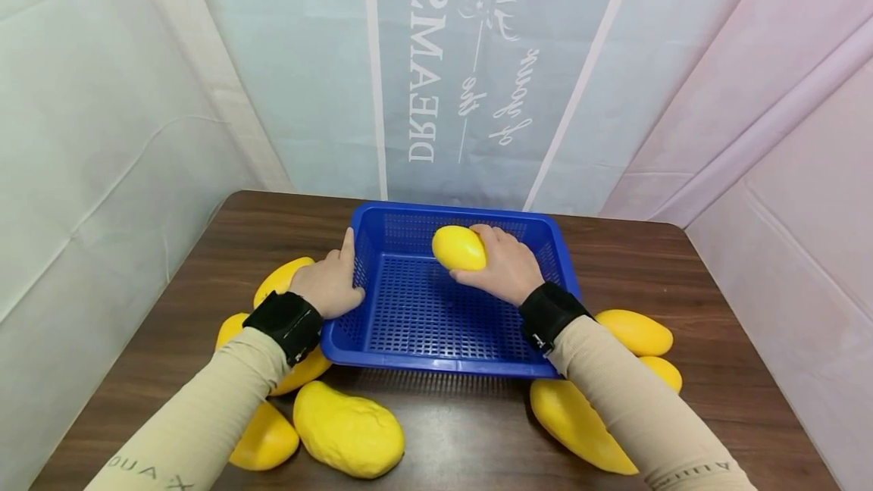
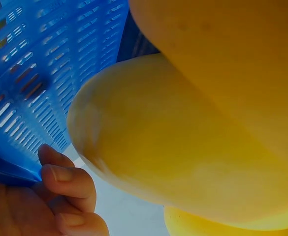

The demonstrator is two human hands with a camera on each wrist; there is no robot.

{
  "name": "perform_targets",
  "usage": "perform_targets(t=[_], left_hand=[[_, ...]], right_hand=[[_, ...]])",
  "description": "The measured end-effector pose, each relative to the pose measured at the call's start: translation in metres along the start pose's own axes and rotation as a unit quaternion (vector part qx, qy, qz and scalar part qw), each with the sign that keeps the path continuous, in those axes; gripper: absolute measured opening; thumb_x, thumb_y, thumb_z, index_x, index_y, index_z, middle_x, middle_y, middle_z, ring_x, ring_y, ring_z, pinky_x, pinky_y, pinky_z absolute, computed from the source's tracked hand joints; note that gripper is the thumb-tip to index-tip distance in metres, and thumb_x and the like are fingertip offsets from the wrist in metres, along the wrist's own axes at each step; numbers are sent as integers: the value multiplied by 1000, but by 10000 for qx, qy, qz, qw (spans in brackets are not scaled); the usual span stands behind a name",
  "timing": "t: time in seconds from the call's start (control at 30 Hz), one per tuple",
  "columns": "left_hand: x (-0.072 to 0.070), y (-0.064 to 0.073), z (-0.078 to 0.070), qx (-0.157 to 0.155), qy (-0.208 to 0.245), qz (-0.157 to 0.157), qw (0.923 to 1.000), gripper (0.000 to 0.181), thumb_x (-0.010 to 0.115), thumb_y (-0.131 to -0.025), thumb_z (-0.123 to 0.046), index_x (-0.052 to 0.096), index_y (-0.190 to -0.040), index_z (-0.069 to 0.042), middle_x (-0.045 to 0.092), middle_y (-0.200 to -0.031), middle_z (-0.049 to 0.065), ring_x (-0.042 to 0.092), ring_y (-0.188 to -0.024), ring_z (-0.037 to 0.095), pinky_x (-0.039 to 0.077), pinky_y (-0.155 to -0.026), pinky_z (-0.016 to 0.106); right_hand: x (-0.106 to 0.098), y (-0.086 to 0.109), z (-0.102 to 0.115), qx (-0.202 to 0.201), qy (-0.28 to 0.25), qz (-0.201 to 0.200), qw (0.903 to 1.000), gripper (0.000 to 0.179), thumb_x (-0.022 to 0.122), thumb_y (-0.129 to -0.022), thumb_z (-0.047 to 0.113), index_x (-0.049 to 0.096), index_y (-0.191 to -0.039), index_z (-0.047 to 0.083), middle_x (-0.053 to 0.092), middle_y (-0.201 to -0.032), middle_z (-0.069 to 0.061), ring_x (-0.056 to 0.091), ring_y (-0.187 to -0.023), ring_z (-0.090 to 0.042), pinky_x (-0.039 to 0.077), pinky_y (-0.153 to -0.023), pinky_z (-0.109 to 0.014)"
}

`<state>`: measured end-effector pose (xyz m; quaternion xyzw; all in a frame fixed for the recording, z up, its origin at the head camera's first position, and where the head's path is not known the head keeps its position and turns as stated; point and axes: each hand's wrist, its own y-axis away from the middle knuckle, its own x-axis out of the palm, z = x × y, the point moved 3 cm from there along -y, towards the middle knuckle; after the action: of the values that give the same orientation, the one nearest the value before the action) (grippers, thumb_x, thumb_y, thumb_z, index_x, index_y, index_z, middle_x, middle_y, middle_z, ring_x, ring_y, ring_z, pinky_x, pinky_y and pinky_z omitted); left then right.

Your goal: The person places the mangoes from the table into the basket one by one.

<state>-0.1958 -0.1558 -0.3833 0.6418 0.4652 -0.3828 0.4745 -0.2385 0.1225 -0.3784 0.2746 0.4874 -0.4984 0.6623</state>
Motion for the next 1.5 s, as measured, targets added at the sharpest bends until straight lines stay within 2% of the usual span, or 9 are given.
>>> perform_targets(t=[0.5, 0.93, 1.5], left_hand=[[-1, -1, -2, 17, 9, 31, 10000, 99, 59, -91, -28, -10, -158, -2, 54, -132, 27, 56, -59, 21, 42, -48, 31], [0, -1, 0, 21, 108, 52, 9999, 99, 58, -91, -26, -10, -157, -3, 50, -137, 29, 57, -58, 22, 44, -48, 31], [1, -2, 2, 41, 265, 109, 9996, 98, 57, -91, -25, -12, -157, -4, 49, -139, 29, 58, -57, 21, 46, -48, 30]], right_hand=[[12, -16, -2, 14, 236, 75, 9997, 82, 69, -78, 60, 49, -140, 11, 63, -116, -13, 59, -89, -27, 49, -74, -41], [24, -26, -7, 111, 399, 227, 9989, 84, 69, -78, 62, 47, -143, 12, 62, -119, -13, 59, -95, -29, 50, -79, -43], [34, -44, 21, -27, 14, 351, 9994, 83, 70, -78, 61, 46, -143, 15, 62, -119, -10, 58, -94, -27, 49, -79, -42]])
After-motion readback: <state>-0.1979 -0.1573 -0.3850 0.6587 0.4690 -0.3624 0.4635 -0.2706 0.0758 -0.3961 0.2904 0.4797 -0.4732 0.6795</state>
